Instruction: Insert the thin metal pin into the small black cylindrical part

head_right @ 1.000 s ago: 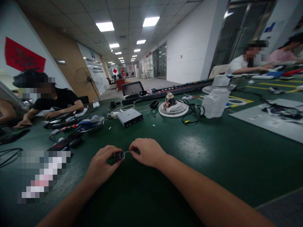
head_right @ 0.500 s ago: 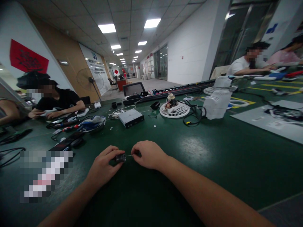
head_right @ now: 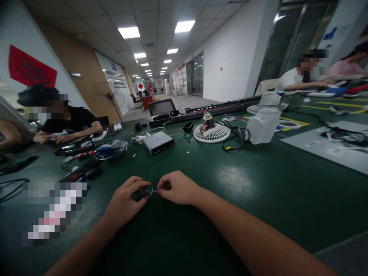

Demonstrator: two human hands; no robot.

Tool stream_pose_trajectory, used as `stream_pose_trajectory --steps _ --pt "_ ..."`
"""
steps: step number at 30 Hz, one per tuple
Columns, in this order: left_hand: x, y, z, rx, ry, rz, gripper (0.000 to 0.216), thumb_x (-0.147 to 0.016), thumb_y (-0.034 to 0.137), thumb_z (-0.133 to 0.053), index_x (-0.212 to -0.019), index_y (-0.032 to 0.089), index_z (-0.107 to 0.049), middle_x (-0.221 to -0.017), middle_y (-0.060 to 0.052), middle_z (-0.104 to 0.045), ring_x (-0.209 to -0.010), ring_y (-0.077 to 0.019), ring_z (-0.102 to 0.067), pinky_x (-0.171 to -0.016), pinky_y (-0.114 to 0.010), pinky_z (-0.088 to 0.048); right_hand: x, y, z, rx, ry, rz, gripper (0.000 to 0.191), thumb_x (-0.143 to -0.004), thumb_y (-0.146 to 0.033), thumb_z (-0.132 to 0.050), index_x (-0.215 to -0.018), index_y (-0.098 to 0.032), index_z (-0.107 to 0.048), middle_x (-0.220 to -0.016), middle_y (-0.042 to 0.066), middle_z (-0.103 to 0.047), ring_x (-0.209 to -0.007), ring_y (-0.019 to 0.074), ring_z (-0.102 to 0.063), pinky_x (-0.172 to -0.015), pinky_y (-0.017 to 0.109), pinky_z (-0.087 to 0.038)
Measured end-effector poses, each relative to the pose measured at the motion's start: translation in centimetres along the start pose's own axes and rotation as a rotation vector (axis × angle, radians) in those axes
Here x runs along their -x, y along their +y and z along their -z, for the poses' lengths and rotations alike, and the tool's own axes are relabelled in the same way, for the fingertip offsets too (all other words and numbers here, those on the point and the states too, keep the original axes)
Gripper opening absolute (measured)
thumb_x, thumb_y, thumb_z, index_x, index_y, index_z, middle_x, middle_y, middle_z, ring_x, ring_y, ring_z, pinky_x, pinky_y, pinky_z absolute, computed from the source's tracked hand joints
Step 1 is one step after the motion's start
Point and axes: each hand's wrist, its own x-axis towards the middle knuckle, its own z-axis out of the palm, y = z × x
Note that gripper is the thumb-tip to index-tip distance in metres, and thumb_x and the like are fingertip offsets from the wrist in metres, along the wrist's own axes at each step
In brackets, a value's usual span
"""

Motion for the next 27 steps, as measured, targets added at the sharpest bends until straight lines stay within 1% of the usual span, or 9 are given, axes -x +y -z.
stream_pose_trajectory --steps 3,6,8,11,13,17,19,23,27 --pt "-0.04 0.2 0.12 0.006 0.003 0.001 0.028 -0.081 0.019 -0.064 -0.108 0.023 -0.064 -0.102 -0.004 -0.061 -0.091 -0.0197 -0.061 -0.079 -0.034 -0.051 -0.1 0.12 -0.15 -0.067 0.047 -0.039 0.016 -0.083 -0.025 -0.06 -0.09 -0.019 -0.072 -0.083 0.001 -0.071 -0.068 0.0121 -0.061 -0.064 0.024 -0.044" --pt "-0.07 0.22 0.13 -0.012 -0.006 0.011 0.028 -0.08 0.021 -0.065 -0.108 0.025 -0.065 -0.101 -0.003 -0.061 -0.089 -0.0195 -0.061 -0.078 -0.033 -0.051 -0.15 0.21 -0.13 0.017 0.087 -0.07 0.015 -0.082 -0.024 -0.06 -0.089 -0.019 -0.073 -0.084 0.002 -0.071 -0.069 0.0129 -0.061 -0.063 0.024 -0.044" --pt "-0.05 0.18 0.08 -0.022 -0.012 0.021 0.029 -0.08 0.021 -0.066 -0.109 0.025 -0.066 -0.102 -0.003 -0.062 -0.089 -0.0194 -0.061 -0.078 -0.033 -0.051 -0.15 0.26 -0.06 0.028 0.058 -0.075 0.014 -0.081 -0.023 -0.061 -0.087 -0.019 -0.073 -0.081 0.002 -0.071 -0.068 0.0131 -0.061 -0.062 0.024 -0.044" --pt "-0.02 0.13 -0.01 -0.015 -0.016 0.022 0.031 -0.081 0.022 -0.066 -0.112 0.025 -0.064 -0.104 -0.003 -0.061 -0.091 -0.0195 -0.061 -0.079 -0.034 -0.051 -0.16 0.24 -0.01 -0.093 -0.014 -0.089 0.015 -0.081 -0.024 -0.061 -0.087 -0.017 -0.072 -0.079 0.002 -0.071 -0.066 0.0121 -0.06 -0.06 0.023 -0.044" --pt "-0.01 0.14 -0.08 -0.018 -0.027 0.012 0.033 -0.082 0.022 -0.065 -0.114 0.025 -0.063 -0.105 -0.003 -0.061 -0.092 -0.0197 -0.06 -0.081 -0.035 -0.05 -0.18 0.12 -0.06 -0.14 -0.016 -0.103 0.016 -0.081 -0.026 -0.06 -0.088 -0.017 -0.072 -0.08 0.002 -0.071 -0.066 0.0119 -0.06 -0.059 0.023 -0.044" --pt "-0.02 0.19 -0.14 -0.051 -0.048 0.013 0.033 -0.081 0.021 -0.065 -0.114 0.026 -0.064 -0.105 -0.003 -0.062 -0.092 -0.0201 -0.06 -0.082 -0.036 -0.05 -0.12 -0.07 -0.26 0.026 0.094 -0.132 0.015 -0.08 -0.026 -0.06 -0.085 -0.019 -0.073 -0.08 0.002 -0.072 -0.069 0.0139 -0.062 -0.061 0.024 -0.044" --pt "0.03 0.23 -0.1 -0.058 -0.047 0.023 0.034 -0.081 0.021 -0.066 -0.114 0.027 -0.065 -0.105 -0.002 -0.062 -0.092 -0.0201 -0.06 -0.082 -0.036 -0.05 -0.05 -0.02 -0.29 0.083 0.084 -0.128 0.014 -0.079 -0.024 -0.06 -0.082 -0.02 -0.073 -0.078 0.002 -0.071 -0.069 0.0146 -0.062 -0.061 0.025 -0.043" --pt "0.13 0.29 -0.07 -0.054 -0.049 0.031 0.034 -0.081 0.019 -0.063 -0.114 0.028 -0.065 -0.105 -0.002 -0.061 -0.091 -0.0197 -0.06 -0.081 -0.035 -0.051 0.04 0.15 -0.22 0.024 -0.001 -0.063 0.013 -0.078 -0.024 -0.06 -0.082 -0.02 -0.072 -0.077 0.001 -0.071 -0.068 0.0136 -0.062 -0.061 0.024 -0.044" --pt "0.07 0.23 -0.25 -0.037 -0.047 0.038 0.034 -0.082 0.019 -0.063 -0.115 0.027 -0.065 -0.105 -0.003 -0.06 -0.091 -0.0192 -0.06 -0.082 -0.035 -0.051 -0.05 0.05 -0.38 0.024 0.074 -0.072 0.016 -0.083 -0.027 -0.059 -0.087 -0.021 -0.072 -0.081 0.001 -0.071 -0.07 0.0133 -0.063 -0.062 0.024 -0.044"
